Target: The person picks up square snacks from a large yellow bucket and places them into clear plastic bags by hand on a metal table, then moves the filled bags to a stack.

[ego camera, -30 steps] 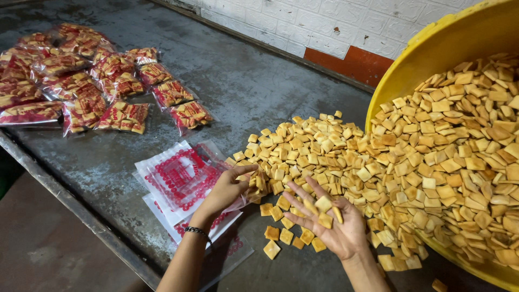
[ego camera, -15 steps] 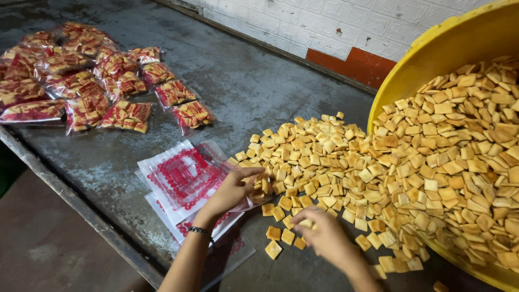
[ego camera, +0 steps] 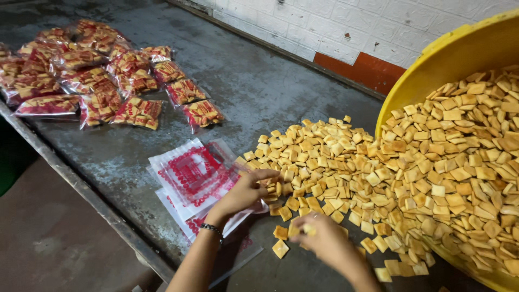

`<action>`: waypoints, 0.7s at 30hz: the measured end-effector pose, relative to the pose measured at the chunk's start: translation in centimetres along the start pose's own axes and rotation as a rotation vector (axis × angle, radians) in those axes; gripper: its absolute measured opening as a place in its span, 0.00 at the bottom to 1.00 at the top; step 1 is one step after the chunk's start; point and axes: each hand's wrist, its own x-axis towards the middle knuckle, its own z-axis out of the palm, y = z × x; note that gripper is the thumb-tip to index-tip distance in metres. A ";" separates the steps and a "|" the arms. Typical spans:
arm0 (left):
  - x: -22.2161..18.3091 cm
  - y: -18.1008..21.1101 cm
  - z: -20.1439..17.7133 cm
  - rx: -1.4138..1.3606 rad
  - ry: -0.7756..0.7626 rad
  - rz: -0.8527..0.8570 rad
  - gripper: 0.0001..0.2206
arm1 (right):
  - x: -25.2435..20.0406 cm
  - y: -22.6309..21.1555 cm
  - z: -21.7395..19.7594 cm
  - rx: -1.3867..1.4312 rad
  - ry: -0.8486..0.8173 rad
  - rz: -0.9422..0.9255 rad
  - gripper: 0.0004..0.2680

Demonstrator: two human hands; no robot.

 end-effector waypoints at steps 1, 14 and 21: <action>0.2 0.0 0.0 0.001 0.002 0.001 0.20 | -0.6 -1.5 -1.2 0.000 0.000 -0.002 0.09; 1.8 -3.9 0.6 0.133 0.159 0.156 0.30 | 7.7 -4.9 -1.4 1.360 -0.359 0.108 0.14; 0.6 -1.8 0.3 0.146 0.245 0.154 0.29 | 12.4 -4.6 0.5 1.296 -0.324 0.215 0.14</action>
